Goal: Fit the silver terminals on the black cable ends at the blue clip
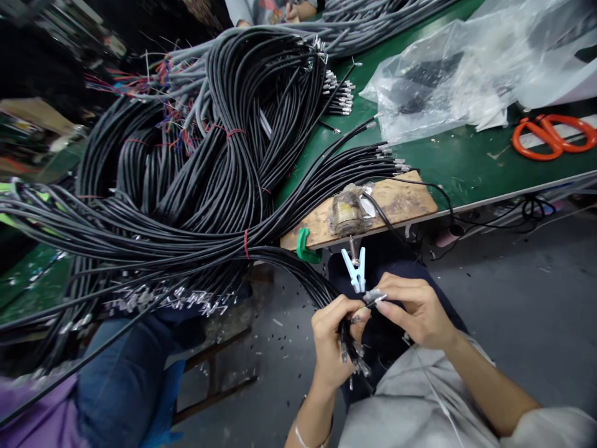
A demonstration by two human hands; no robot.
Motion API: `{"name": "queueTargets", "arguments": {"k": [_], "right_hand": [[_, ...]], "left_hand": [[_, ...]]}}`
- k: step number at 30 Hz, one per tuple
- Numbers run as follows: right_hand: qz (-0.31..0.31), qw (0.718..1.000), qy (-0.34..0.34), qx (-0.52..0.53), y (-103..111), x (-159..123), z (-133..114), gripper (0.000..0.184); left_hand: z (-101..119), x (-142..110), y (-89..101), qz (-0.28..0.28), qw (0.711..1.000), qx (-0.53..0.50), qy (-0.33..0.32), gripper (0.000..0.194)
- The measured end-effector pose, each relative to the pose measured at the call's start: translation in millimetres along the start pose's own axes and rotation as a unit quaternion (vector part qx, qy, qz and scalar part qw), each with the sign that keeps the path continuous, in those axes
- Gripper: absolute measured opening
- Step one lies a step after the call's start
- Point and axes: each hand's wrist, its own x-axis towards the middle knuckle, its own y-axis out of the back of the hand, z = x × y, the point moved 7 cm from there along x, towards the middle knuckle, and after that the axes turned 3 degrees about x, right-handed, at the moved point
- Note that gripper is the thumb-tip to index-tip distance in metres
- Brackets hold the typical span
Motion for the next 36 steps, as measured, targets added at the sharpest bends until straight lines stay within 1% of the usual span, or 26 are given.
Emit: {"name": "queueTargets", "arguments": {"k": [2,3,6,8,10,13,14,15,16,18,19,20,21,23,24,28,29,31,32,33,34,35,36], "right_hand": [[-0.048,0.999,0.020,0.004,0,1,-2,0.015],[-0.055,0.998,0.025,0.003,1,2,-2,0.016],[-0.027,0.999,0.018,-0.019,6,4,0,0.014],[-0.011,0.999,0.008,-0.042,4,4,1,0.014],[-0.005,0.998,0.008,-0.062,0,2,1,0.017],[-0.015,0.994,0.030,-0.104,-9,-5,-1,0.024],[-0.009,0.993,0.027,-0.117,-10,-8,0,0.026],[0.013,0.993,0.010,-0.120,-7,-10,4,0.029],[0.052,0.993,-0.015,-0.109,-3,-13,8,0.030],[0.138,0.987,-0.061,-0.053,6,-17,17,0.028],[0.159,0.985,-0.067,-0.020,7,-18,19,0.024],[0.160,0.985,-0.065,0.004,4,-17,19,0.022],[0.151,0.987,-0.053,0.012,-1,-16,17,0.021],[0.143,0.989,-0.017,-0.017,-10,-13,10,0.015],[0.148,0.988,-0.001,-0.042,-13,-12,7,0.011],[0.178,0.978,0.050,-0.098,-18,-11,3,0.013],[0.192,0.972,0.077,-0.113,-17,-11,1,0.014],[0.212,0.951,0.153,-0.163,-13,-11,-8,0.015],[0.200,0.945,0.182,-0.186,-12,-10,-12,0.015],[0.167,0.947,0.194,-0.195,-12,-8,-14,0.016],[0.119,0.958,0.188,-0.180,-12,-4,-14,0.016],[0.061,0.975,0.163,-0.135,-13,0,-11,0.017],[0.002,0.990,0.127,-0.065,-14,2,-7,0.017]], "left_hand": [[2,1,0.6,-0.012,1.000,-0.007,-0.012,0.022],[3,2,0.9,-0.016,1.000,-0.010,-0.018,0.024],[3,4,-1.0,-0.035,0.999,-0.015,-0.021,0.026],[4,4,-2.4,-0.038,0.999,-0.015,-0.024,0.026],[4,3,-2.0,-0.024,0.999,-0.011,-0.028,0.026],[4,2,1.1,0.016,1.000,0.000,-0.020,0.025],[3,2,2.1,0.029,0.999,0.002,-0.014,0.025],[2,2,2.7,0.038,0.999,0.003,-0.009,0.025],[2,2,2.9,0.044,0.999,0.004,-0.005,0.025],[1,2,1.2,0.041,0.999,0.007,-0.001,0.024],[1,2,0.4,0.040,0.999,0.009,0.001,0.024],[0,2,0.1,0.042,0.999,0.011,0.003,0.023],[0,3,0.1,0.045,0.999,0.012,0.006,0.022],[0,3,0.6,0.053,0.999,0.011,0.008,0.023],[1,4,0.5,0.055,0.998,0.009,0.009,0.025],[5,5,-1.8,0.062,0.998,0.006,0.014,0.031],[6,5,-1.5,0.070,0.997,0.012,0.017,0.031],[7,5,1.9,0.089,0.995,0.028,0.024,0.032],[6,5,4.2,0.089,0.995,0.031,0.029,0.033],[5,7,5.9,0.075,0.996,0.028,0.033,0.036],[3,9,6.2,0.041,0.999,0.015,0.030,0.039],[4,12,5.3,-0.009,1.000,-0.009,0.017,0.041],[6,14,3.7,-0.066,0.997,-0.039,-0.006,0.043]]}}
